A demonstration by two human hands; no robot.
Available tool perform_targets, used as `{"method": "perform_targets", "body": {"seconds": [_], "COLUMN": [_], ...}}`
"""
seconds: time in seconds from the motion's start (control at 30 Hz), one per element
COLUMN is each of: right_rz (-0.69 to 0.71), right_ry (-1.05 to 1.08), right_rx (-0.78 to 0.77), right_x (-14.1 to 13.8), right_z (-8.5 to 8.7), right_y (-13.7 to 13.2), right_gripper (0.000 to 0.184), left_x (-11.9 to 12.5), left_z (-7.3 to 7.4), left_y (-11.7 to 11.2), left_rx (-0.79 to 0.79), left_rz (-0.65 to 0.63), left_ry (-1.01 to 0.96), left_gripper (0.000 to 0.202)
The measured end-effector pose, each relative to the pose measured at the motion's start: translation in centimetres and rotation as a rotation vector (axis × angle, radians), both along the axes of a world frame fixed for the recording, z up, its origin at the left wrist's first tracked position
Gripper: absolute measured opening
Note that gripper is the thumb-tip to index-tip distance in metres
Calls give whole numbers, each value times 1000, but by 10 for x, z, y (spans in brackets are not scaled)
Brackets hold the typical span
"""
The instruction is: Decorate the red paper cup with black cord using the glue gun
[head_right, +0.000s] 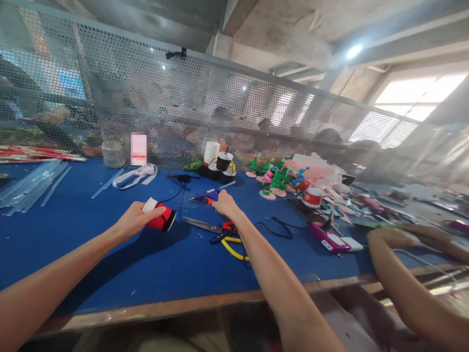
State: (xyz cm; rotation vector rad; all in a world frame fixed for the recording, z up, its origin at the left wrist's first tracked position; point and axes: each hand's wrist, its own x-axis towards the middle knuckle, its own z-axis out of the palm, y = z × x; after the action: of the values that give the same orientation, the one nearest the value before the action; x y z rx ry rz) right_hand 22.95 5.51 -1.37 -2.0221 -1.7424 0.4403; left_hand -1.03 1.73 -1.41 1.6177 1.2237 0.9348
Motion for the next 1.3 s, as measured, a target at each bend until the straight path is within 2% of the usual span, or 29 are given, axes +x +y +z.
{"method": "perform_targets", "body": {"seconds": [0.1,0.13,0.17,0.23,0.33,0.47,0.63,0.9,1.3], "right_rz": [15,54,102,211,263,338,392,399,426], "right_ry": [198,364,508,601,614,633,518,460,367], "right_rx": [90,135,153,104,115,113,69,17,31], "right_x": [-1,-3,-5,-10,-22,-34,-38,-38,-41], "right_z": [13,19,24,32,32,22,15,10,16], "right_y": [-16,-23,-30,-44,-60,-73,-84,-85,-90], "right_gripper": [39,39,34,20,17,20,22,33,29], "left_x": [-2,-2,-2,-3,-3,-5,-7,-4,-2], "left_z": [3,4,5,6,5,0,-9,-3,0], "left_y": [0,0,1,1,2,7,14,8,6], "left_rx": [7,14,21,32,30,24,-34,-43,-62], "left_rz": [25,29,31,38,49,80,108,127,173], "left_ry": [-13,-27,-40,-56,-52,-9,7,73,97], "left_gripper": [33,33,33,34,35,36,38,33,34]}}
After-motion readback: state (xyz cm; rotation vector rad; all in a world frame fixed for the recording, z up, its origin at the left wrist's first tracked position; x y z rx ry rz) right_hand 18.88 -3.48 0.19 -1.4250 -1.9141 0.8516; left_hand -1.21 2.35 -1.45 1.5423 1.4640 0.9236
